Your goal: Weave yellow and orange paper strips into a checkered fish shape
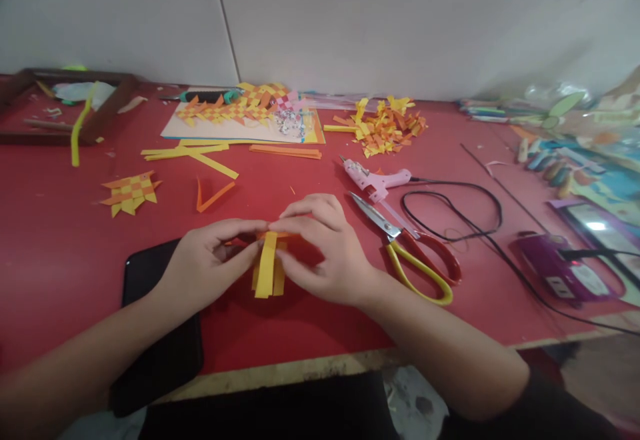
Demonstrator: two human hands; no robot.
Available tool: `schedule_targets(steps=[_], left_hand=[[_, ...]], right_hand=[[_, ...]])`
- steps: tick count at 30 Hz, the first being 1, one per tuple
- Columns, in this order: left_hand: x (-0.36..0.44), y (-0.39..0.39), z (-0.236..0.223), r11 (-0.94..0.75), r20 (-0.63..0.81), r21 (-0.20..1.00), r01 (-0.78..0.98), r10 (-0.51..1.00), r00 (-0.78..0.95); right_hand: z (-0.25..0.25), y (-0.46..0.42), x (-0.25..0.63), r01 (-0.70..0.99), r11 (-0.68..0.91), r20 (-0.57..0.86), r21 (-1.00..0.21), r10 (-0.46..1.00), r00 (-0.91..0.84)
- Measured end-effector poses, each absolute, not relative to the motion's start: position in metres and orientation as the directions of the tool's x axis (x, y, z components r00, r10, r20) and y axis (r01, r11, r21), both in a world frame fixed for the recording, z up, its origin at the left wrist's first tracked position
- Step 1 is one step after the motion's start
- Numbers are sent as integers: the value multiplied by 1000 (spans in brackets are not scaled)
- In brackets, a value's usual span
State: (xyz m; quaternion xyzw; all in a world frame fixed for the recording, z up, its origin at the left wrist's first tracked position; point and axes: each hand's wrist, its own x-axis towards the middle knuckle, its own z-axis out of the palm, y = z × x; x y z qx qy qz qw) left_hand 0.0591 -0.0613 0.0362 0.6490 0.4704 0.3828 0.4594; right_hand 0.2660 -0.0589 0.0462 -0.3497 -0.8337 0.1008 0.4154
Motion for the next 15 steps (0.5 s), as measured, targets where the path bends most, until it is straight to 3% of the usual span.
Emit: schedule_targets(steps=[4, 10, 15], left_hand=[[59, -62, 35, -153, 75, 949, 274, 958, 276], [60, -60, 35, -106, 27, 966, 238, 949, 313], [60, -58, 33, -11, -35, 992, 129, 934, 355]], right_hand=[[48, -58, 265, 497, 777, 644, -387, 613, -458], [45, -57, 265, 458, 686, 561, -565, 727, -396], [45, -57, 265, 467, 680, 552, -565, 732, -398]])
